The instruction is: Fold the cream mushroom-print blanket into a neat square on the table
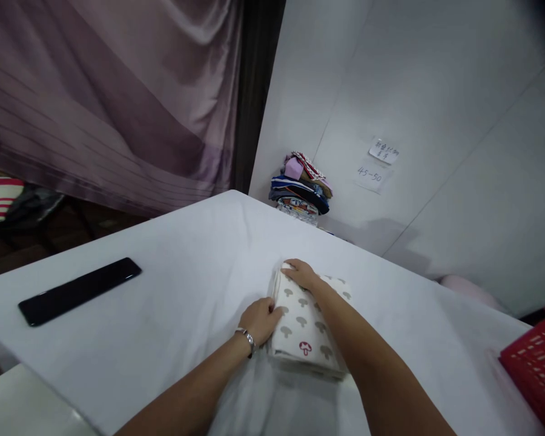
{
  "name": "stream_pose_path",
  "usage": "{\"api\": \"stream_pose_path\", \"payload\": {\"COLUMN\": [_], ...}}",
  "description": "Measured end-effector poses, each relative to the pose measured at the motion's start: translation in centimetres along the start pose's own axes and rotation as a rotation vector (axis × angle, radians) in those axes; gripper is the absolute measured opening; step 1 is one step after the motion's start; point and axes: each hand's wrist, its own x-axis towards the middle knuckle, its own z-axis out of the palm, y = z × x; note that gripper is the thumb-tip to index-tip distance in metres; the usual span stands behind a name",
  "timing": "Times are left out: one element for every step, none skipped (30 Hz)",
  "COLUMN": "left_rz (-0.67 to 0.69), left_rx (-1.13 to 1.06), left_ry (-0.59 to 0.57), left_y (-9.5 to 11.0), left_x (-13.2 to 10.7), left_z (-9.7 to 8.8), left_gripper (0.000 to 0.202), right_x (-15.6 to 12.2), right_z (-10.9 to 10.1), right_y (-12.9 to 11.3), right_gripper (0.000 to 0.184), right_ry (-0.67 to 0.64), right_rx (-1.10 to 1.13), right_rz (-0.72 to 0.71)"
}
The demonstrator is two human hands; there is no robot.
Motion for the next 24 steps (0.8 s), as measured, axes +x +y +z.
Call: {"api": "stream_pose_path", "payload": {"left_rz": [0.000,-0.001,-0.002,-0.001,0.002,0.009,0.017,0.026,0.034,0.041,0.045,0.049,0.051,0.055,0.057,0.056,0.054,0.051,0.045,0.041,0.040,0.040,0.042,0.044], "left_rx": [0.019,0.038,0.057,0.076,0.097,0.118,0.138,0.157,0.174,0.188,0.198,0.206,0.212,0.215,0.219,0.224,0.229,0.234,0.240,0.246,0.252,0.259,0.267,0.274], "left_ry": [-0.005,-0.013,-0.017,-0.021,-0.022,-0.022,-0.022,-0.019,-0.016,-0.014,-0.012,-0.010,-0.009,-0.011,-0.013,-0.017,-0.022,-0.027,-0.029,-0.029,-0.028,-0.028,-0.028,-0.031], "left_y": [0.1,0.1,0.1,0.1,0.1,0.1,0.0,-0.1,-0.1,-0.2,-0.2,-0.2,-0.2,-0.2,-0.2,-0.1,-0.1,-0.1,-0.1,0.0,0.0,0.0,0.0,0.0], "left_x": [0.0,-0.1,-0.1,-0.1,-0.1,0.0,0.0,0.1,0.1,0.1,0.1,0.1,0.1,0.1,0.0,0.1,0.1,0.1,0.2,0.3,0.4,0.5,0.6,0.6], "left_z": [0.0,-0.1,0.0,0.0,0.1,0.2,0.3,0.4,0.5,0.6,0.6,0.6,0.6,0.6,0.6,0.6,0.6,0.6,0.7,0.7,0.7,0.7,0.7,0.7], "left_gripper": [0.023,0.024,0.025,0.026,0.028,0.029,0.031,0.033,0.035,0.037,0.038,0.038,0.038,0.038,0.038,0.037,0.036,0.035,0.035,0.035,0.035,0.036,0.036,0.036], "right_x": [-0.1,-0.2,-0.2,-0.3,-0.3,-0.4,-0.3,-0.3,-0.3,-0.3,-0.3,-0.4,-0.6,-0.9,-1.2,-1.6,-1.9,-2.2,-2.5,-2.6,-2.7,-2.6,-2.5,-2.4], "right_z": [0.2,0.3,0.5,0.6,0.8,0.8,0.9,0.9,0.8,0.7,0.6,0.5,0.5,0.5,0.6,0.8,1.1,1.4,1.7,2.0,2.2,2.4,2.4,2.4], "right_y": [0.0,0.0,-0.1,-0.1,-0.2,-0.3,-0.4,-0.4,-0.5,-0.6,-0.7,-0.8,-0.9,-1.1,-1.3,-1.5,-1.6,-1.8,-1.9,-1.9,-1.9,-1.9,-1.9,-1.9], "right_gripper": [0.044,0.044,0.043,0.043,0.043,0.043,0.043,0.043,0.043,0.043,0.043,0.043,0.045,0.048,0.051,0.055,0.058,0.060,0.060,0.060,0.058,0.057,0.056,0.056], "right_ry": [0.003,0.007,0.010,0.012,0.014,0.014,0.011,0.007,0.002,-0.003,-0.007,-0.009,0.001,0.024,0.054,0.077,0.087,0.081,0.060,0.031,0.009,-0.003,-0.007,-0.012], "right_rx": [-0.017,-0.037,-0.058,-0.080,-0.102,-0.123,-0.142,-0.157,-0.170,-0.180,-0.189,-0.196,-0.204,-0.216,-0.232,-0.249,-0.264,-0.277,-0.285,-0.286,-0.286,-0.286,-0.283,-0.276], "right_rz": [-0.011,-0.022,-0.032,-0.039,-0.042,-0.043,-0.042,-0.043,-0.044,-0.047,-0.048,-0.048,-0.045,-0.045,-0.053,-0.071,-0.094,-0.118,-0.137,-0.148,-0.152,-0.152,-0.153,-0.156]}}
